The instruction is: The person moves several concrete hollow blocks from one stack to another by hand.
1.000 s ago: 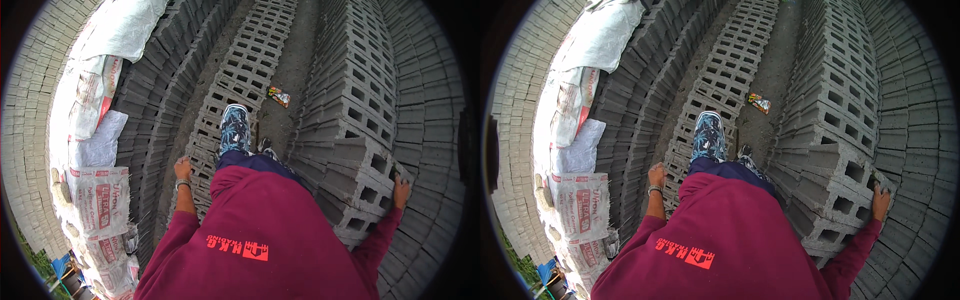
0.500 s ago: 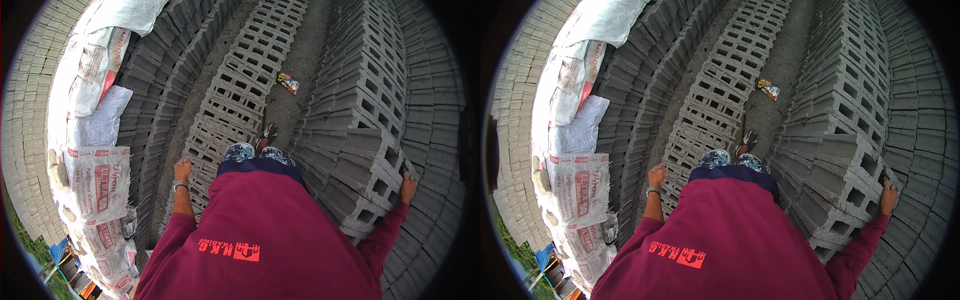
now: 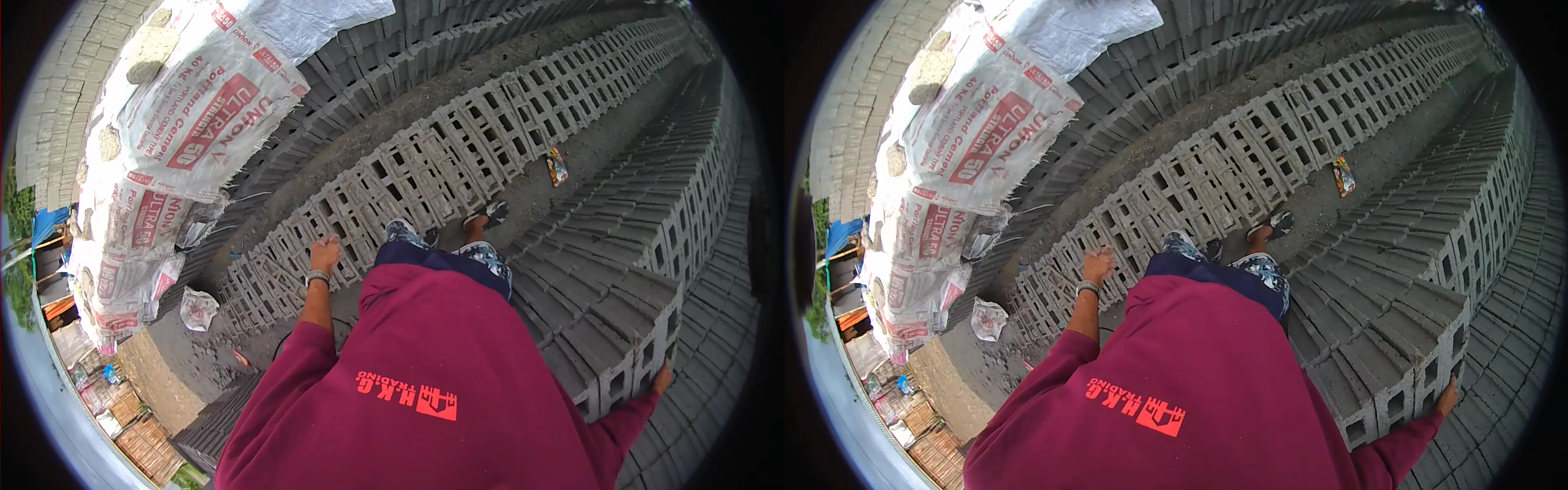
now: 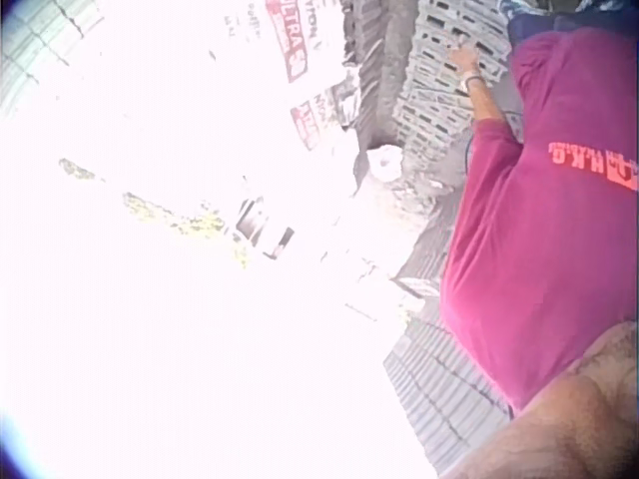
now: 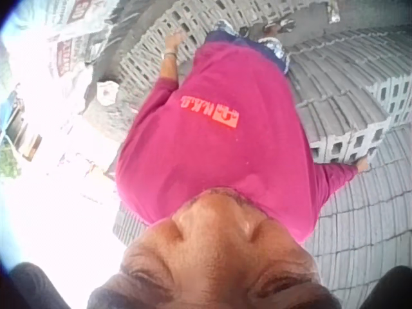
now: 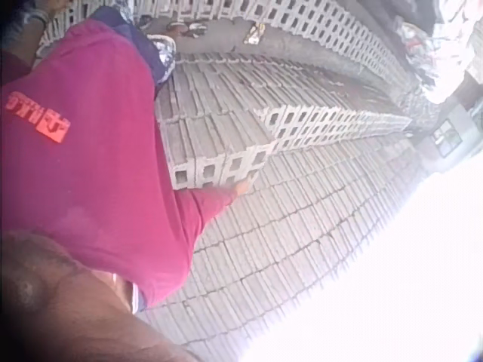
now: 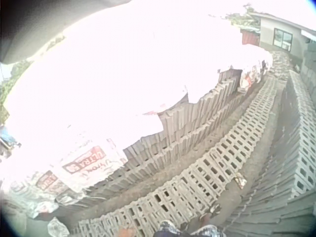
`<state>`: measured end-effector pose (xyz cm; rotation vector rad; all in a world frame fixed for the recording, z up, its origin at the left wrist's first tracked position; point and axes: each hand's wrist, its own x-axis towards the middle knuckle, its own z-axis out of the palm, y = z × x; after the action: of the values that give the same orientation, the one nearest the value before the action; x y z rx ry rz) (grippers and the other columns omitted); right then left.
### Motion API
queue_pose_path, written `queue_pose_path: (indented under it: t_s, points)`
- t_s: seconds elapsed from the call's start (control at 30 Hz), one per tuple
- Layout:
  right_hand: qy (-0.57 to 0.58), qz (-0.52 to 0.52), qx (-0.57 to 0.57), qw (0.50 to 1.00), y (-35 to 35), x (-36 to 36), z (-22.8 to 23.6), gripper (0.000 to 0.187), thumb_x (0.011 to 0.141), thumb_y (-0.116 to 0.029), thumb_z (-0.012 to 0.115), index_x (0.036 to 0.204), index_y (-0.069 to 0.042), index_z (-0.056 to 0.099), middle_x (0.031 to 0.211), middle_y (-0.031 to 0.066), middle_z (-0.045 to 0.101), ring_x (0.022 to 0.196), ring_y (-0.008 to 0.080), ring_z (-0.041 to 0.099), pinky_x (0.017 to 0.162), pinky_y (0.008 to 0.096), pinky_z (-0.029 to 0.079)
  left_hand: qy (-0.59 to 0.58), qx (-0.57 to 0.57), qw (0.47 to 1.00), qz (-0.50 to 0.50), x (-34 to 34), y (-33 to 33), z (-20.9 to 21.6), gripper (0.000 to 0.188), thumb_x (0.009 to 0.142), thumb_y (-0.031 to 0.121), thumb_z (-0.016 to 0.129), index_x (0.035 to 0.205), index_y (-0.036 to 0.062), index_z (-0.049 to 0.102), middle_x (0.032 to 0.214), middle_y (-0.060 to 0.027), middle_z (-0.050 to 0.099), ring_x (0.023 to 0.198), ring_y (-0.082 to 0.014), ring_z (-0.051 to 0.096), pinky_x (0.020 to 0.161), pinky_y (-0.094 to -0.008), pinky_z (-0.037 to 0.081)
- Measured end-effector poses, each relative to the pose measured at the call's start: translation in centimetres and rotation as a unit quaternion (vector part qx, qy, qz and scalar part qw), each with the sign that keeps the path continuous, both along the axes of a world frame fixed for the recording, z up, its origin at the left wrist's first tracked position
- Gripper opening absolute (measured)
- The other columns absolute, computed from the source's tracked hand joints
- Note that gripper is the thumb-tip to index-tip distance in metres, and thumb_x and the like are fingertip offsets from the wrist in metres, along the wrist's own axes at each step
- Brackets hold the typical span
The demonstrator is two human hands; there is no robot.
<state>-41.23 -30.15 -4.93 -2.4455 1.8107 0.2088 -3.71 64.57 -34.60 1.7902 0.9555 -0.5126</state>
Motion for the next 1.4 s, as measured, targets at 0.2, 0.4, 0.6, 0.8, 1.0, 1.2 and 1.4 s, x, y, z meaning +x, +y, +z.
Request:
queue_pose_path:
  t_s: [0.2, 0.4, 0.6, 0.8, 1.0, 1.2, 1.4]
  points:
    - [-0.03, 0.02, 0.026, 0.999, -0.1, 0.8, -1.6, 0.069, 0.093, -0.056, 0.041, 0.125, 0.003, 0.06, 0.123, 0.025, 0.061, 0.114, 0.0364, 0.057, 0.096, 0.0424, 0.04, 0.085, 0.012, 0.994, 0.068, -10.5, 7.3, 2.1, 0.03, 0.085, 0.012, 0.055, 0.111, 0.0014, 0.064, 0.078, -0.0029, 0.063, 0.059, -0.0148, 0.06, 0.044, -0.027, 0.039]
    - [0.021, 0.062, -0.009, 0.998, -2.5, -0.3, -1.6, 0.058, 0.097, -0.051, 0.037, 0.126, -0.007, 0.062, 0.118, 0.024, 0.064, 0.11, 0.036, 0.06, 0.093, 0.0446, 0.042, 0.124, 0.038, 0.985, 0.114, -15.1, 8.1, 1.8, 0.025, 0.083, 0.013, 0.055, 0.104, 0.0037, 0.063, 0.074, -0.0037, 0.063, 0.056, -0.0169, 0.06, 0.042, -0.0299, 0.04]
    - [0.046, 0.175, -0.098, 0.979, -3.7, 0.3, -2.4, 0.058, 0.097, -0.048, 0.04, 0.106, 0.002, 0.068, 0.101, 0.0325, 0.064, 0.099, 0.047, 0.06, 0.085, 0.0523, 0.043, 0.054, -0.061, 0.989, 0.126, -13.3, 7.0, 0.3, 0.03, 0.089, 0.026, 0.063, 0.098, -0.0028, 0.061, 0.075, -0.0059, 0.062, 0.055, -0.0158, 0.059, 0.04, -0.028, 0.039]
    - [0.018, 0.023, -0.067, 0.997, -2.2, -0.7, -1.7, 0.076, 0.089, -0.059, 0.049, 0.112, 0.012, 0.061, 0.119, 0.0367, 0.056, 0.115, 0.0483, 0.052, 0.096, 0.0491, 0.039, 0.016, -0.024, 0.999, 0.042, -4.5, 4.1, 0.6, 0.024, 0.089, 0.024, 0.062, 0.106, 0.006, 0.063, 0.084, -0.0047, 0.065, 0.06, -0.0152, 0.063, 0.045, -0.0266, 0.044]
    - [0.093, -0.028, -0.109, 0.989, 0.7, 0.5, -1.0, 0.066, 0.093, -0.058, 0.037, 0.126, -0.005, 0.059, 0.115, 0.0316, 0.06, 0.112, 0.0451, 0.056, 0.095, 0.0527, 0.041, 0.001, -0.059, 0.998, 0.015, -0.9, 2.8, 1.7, 0.046, 0.088, 0.028, 0.063, 0.123, -0.0002, 0.056, 0.086, -0.0055, 0.064, 0.058, -0.0133, 0.061, 0.044, -0.0256, 0.042]
    - [0.143, -0.116, -0.116, 0.976, 11.1, 9.1, 3.4, 0.058, 0.087, -0.054, 0.052, 0.122, -0.009, 0.064, 0.132, 0.0165, 0.057, 0.123, 0.0375, 0.053, 0.098, 0.0538, 0.04, 0.034, -0.037, 0.999, 0.007, -2.0, 5.4, 1.3, 0.049, 0.089, 0.028, 0.062, 0.127, -0.0009, 0.052, 0.081, -0.0057, 0.064, 0.056, -0.0144, 0.06, 0.044, -0.0277, 0.045]
    - [0.04, 0.004, -0.231, 0.972, 14.2, 14.9, 9.1, 0.043, 0.082, -0.042, 0.062, 0.102, -0.003, 0.066, 0.111, 0.0192, 0.065, 0.107, 0.0385, 0.061, 0.09, 0.0518, 0.044, 0.027, -0.023, 0.999, -0.002, -2.5, 5.7, 0.1, 0.035, 0.09, 0.027, 0.061, 0.112, 0.0003, 0.057, 0.075, -0.0047, 0.063, 0.052, -0.0146, 0.059, 0.041, -0.0282, 0.044]
